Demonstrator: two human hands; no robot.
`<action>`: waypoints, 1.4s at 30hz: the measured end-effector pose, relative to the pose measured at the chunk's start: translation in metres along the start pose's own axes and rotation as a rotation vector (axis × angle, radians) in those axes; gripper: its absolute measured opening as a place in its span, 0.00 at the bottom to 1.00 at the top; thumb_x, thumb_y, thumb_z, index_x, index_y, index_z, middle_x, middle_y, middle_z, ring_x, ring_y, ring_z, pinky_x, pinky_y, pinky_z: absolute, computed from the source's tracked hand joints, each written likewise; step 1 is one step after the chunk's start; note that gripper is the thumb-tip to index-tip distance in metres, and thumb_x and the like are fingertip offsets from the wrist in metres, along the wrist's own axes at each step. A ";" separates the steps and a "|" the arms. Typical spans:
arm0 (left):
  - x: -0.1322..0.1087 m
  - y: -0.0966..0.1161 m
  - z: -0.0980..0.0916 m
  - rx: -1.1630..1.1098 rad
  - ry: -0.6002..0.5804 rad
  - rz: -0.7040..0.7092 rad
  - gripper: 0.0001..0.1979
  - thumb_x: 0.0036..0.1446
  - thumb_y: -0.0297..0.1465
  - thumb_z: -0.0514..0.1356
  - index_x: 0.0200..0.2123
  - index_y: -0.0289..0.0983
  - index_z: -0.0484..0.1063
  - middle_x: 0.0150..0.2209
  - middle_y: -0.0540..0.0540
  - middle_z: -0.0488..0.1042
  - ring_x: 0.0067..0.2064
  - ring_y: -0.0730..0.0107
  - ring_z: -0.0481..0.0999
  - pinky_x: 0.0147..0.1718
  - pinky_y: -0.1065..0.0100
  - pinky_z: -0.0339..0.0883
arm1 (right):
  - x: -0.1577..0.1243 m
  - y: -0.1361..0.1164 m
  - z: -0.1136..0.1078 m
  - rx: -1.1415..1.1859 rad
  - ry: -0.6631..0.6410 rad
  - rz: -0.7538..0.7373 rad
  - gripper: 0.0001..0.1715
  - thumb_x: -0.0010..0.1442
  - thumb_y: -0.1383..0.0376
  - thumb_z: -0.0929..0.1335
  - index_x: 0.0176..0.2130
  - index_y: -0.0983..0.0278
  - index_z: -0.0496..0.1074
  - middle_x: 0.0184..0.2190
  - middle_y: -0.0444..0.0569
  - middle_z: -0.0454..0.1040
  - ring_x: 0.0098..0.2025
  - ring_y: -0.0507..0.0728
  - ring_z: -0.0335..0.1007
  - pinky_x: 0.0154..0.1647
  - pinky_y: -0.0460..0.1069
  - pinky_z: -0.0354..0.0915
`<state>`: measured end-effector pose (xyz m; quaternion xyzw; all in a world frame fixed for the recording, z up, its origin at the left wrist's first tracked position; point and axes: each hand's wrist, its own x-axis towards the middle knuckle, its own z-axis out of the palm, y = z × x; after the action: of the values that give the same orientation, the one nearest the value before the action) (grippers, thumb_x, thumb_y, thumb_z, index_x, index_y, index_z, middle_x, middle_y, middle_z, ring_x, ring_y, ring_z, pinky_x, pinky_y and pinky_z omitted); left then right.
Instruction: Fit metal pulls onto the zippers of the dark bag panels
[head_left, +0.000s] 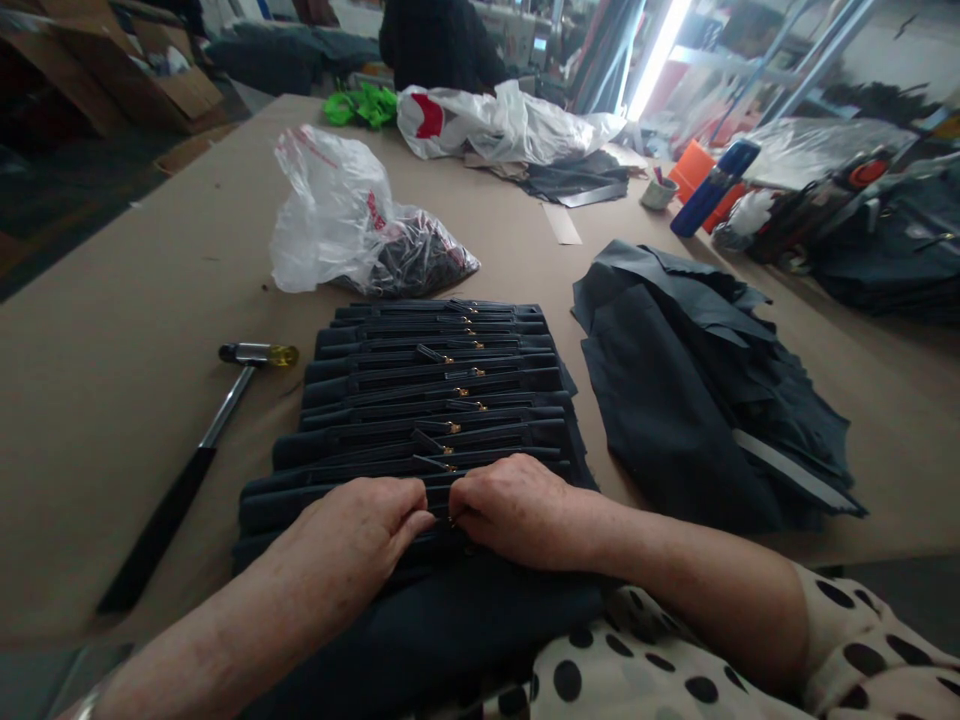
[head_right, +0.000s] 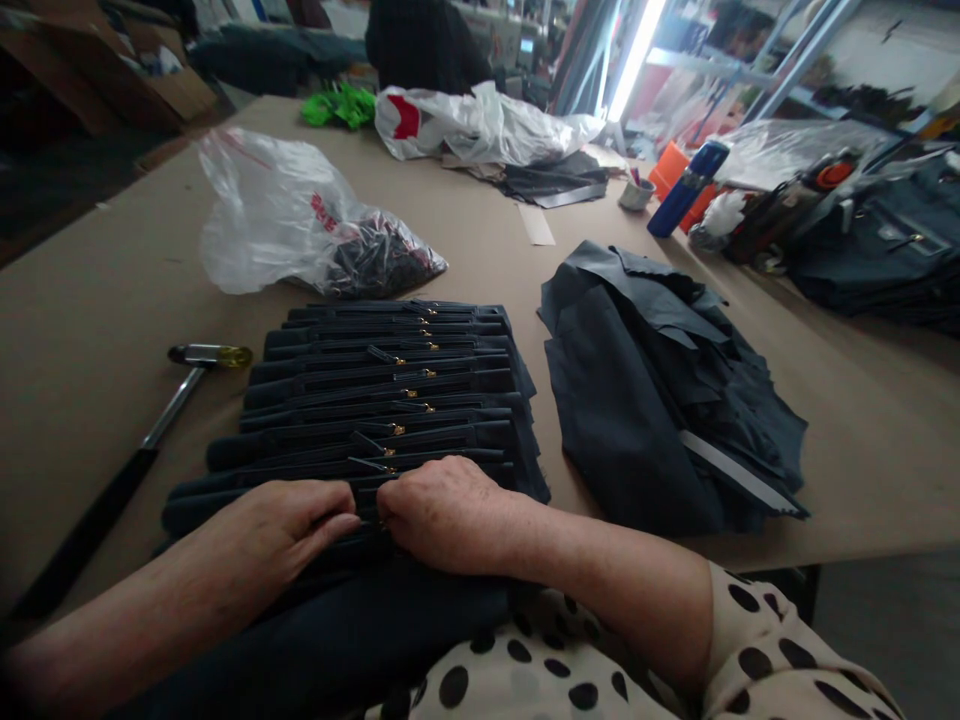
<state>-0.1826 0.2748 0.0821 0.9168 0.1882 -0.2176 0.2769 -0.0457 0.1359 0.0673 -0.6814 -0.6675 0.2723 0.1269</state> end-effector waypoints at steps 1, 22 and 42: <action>0.001 0.002 -0.001 0.002 0.002 0.003 0.13 0.56 0.39 0.50 0.26 0.40 0.69 0.28 0.50 0.74 0.30 0.68 0.71 0.30 0.66 0.57 | 0.000 0.000 0.000 -0.005 0.003 -0.007 0.09 0.59 0.66 0.60 0.33 0.63 0.70 0.30 0.44 0.74 0.31 0.50 0.67 0.29 0.45 0.54; -0.005 0.005 -0.010 -0.545 0.126 -0.072 0.20 0.53 0.50 0.51 0.38 0.41 0.67 0.25 0.52 0.68 0.26 0.72 0.67 0.24 0.69 0.59 | 0.002 -0.002 -0.016 0.104 0.167 -0.112 0.09 0.61 0.66 0.60 0.39 0.62 0.68 0.34 0.45 0.72 0.33 0.50 0.67 0.32 0.45 0.58; -0.006 0.026 0.001 -1.289 0.005 -0.266 0.22 0.50 0.53 0.54 0.33 0.39 0.64 0.16 0.57 0.60 0.16 0.82 0.55 0.12 0.81 0.39 | 0.004 -0.015 -0.014 0.726 0.310 -0.073 0.09 0.58 0.61 0.66 0.35 0.64 0.65 0.26 0.40 0.69 0.28 0.47 0.66 0.30 0.42 0.62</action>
<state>-0.1753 0.2527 0.0954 0.5367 0.3933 -0.0915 0.7409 -0.0513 0.1439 0.0858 -0.6010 -0.5244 0.3799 0.4684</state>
